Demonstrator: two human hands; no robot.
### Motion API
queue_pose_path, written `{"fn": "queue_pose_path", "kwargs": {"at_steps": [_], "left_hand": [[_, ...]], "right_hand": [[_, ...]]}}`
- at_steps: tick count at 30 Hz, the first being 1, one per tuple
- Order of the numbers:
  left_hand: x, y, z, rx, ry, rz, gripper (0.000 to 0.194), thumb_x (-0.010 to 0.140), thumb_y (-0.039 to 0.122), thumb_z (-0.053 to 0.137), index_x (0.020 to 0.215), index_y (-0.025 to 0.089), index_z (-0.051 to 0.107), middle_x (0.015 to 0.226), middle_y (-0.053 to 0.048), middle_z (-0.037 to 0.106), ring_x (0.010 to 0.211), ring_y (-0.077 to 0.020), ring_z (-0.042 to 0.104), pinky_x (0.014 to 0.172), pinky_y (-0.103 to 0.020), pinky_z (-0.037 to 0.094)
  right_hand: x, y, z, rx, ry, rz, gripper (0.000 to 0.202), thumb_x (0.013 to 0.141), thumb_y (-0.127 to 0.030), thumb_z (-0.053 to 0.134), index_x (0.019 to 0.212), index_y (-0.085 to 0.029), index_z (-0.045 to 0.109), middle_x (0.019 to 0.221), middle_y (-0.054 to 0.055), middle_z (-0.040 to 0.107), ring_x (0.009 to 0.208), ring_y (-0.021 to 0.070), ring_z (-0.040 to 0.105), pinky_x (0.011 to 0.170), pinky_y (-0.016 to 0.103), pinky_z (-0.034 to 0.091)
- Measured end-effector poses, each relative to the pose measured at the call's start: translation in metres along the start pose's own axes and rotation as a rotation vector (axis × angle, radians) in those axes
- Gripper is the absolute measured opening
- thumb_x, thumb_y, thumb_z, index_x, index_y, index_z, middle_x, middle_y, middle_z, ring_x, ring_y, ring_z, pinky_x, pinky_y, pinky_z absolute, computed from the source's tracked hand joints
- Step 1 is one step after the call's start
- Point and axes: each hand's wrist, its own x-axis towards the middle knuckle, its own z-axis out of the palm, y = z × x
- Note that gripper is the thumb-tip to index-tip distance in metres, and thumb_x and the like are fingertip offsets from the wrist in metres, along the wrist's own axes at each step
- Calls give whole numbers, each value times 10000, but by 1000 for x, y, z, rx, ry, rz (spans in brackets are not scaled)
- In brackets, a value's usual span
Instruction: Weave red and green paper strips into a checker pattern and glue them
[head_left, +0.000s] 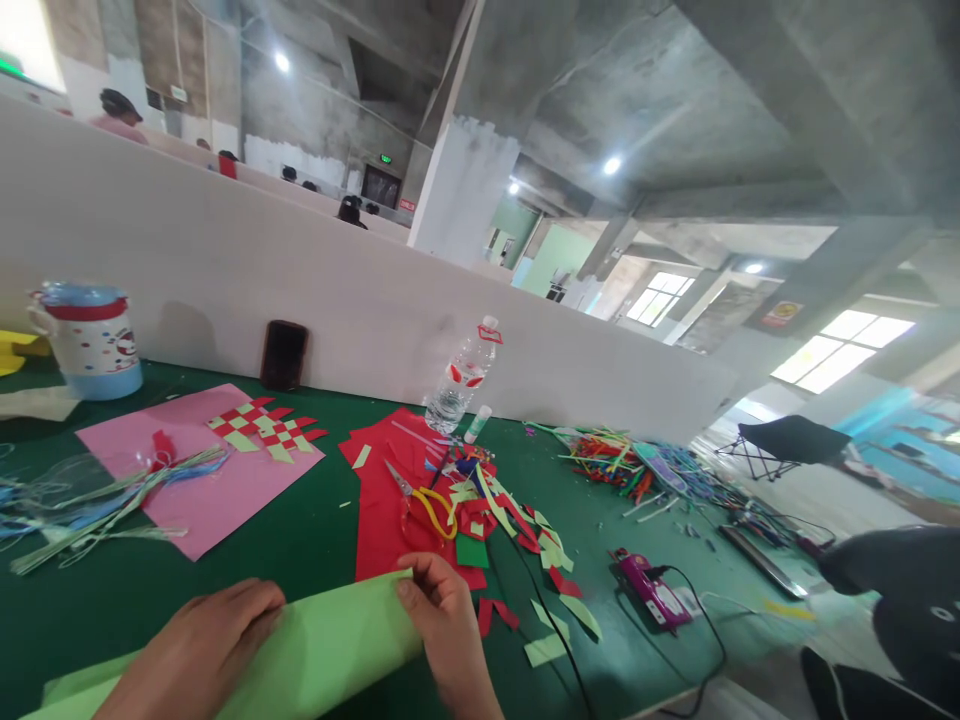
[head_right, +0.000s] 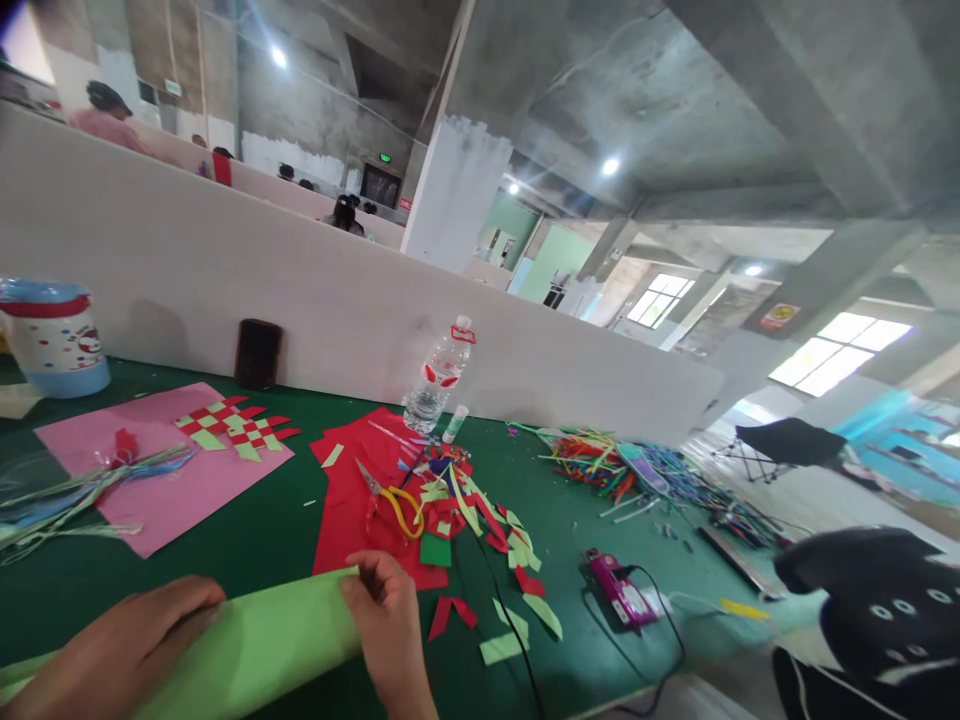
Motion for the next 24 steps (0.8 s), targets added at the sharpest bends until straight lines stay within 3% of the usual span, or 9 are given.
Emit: {"fn": "queue_pose_path", "kwargs": {"at_steps": [3,7,14,24], "left_hand": [[-5,2,-3,12,-79,-24,418,962,418,292,779,265,636,799,-19,723,761,-204,685,676,-302,430],[-12,1,-1,9,-73,-41,449,980,429,252,832,269,645,842,-22,725,787,-205,684,719,-314,431],[-19,-1,2,-28,-127,-55,473,1001,436,235,866,273,658,891,-23,732,851,-209,691,756,-319,435],[-23,-12,10,-39,-143,-81,484,996,491,256,838,282,663,841,-20,728,787,-216,684,715,-322,439]], "right_hand": [[-2,-3,3,9,-19,6,499,700,-621,857,884,-165,769,765,33,674,683,155,536,625,250,415],[-4,-4,8,2,0,-10,556,724,-706,804,823,-160,761,719,26,650,657,143,489,609,246,392],[-8,-5,11,23,47,13,487,670,-621,860,823,-166,777,737,40,686,660,161,527,618,257,429],[-8,-6,1,-153,94,-102,415,818,-589,723,841,-175,747,745,52,687,675,189,570,620,270,471]]}}
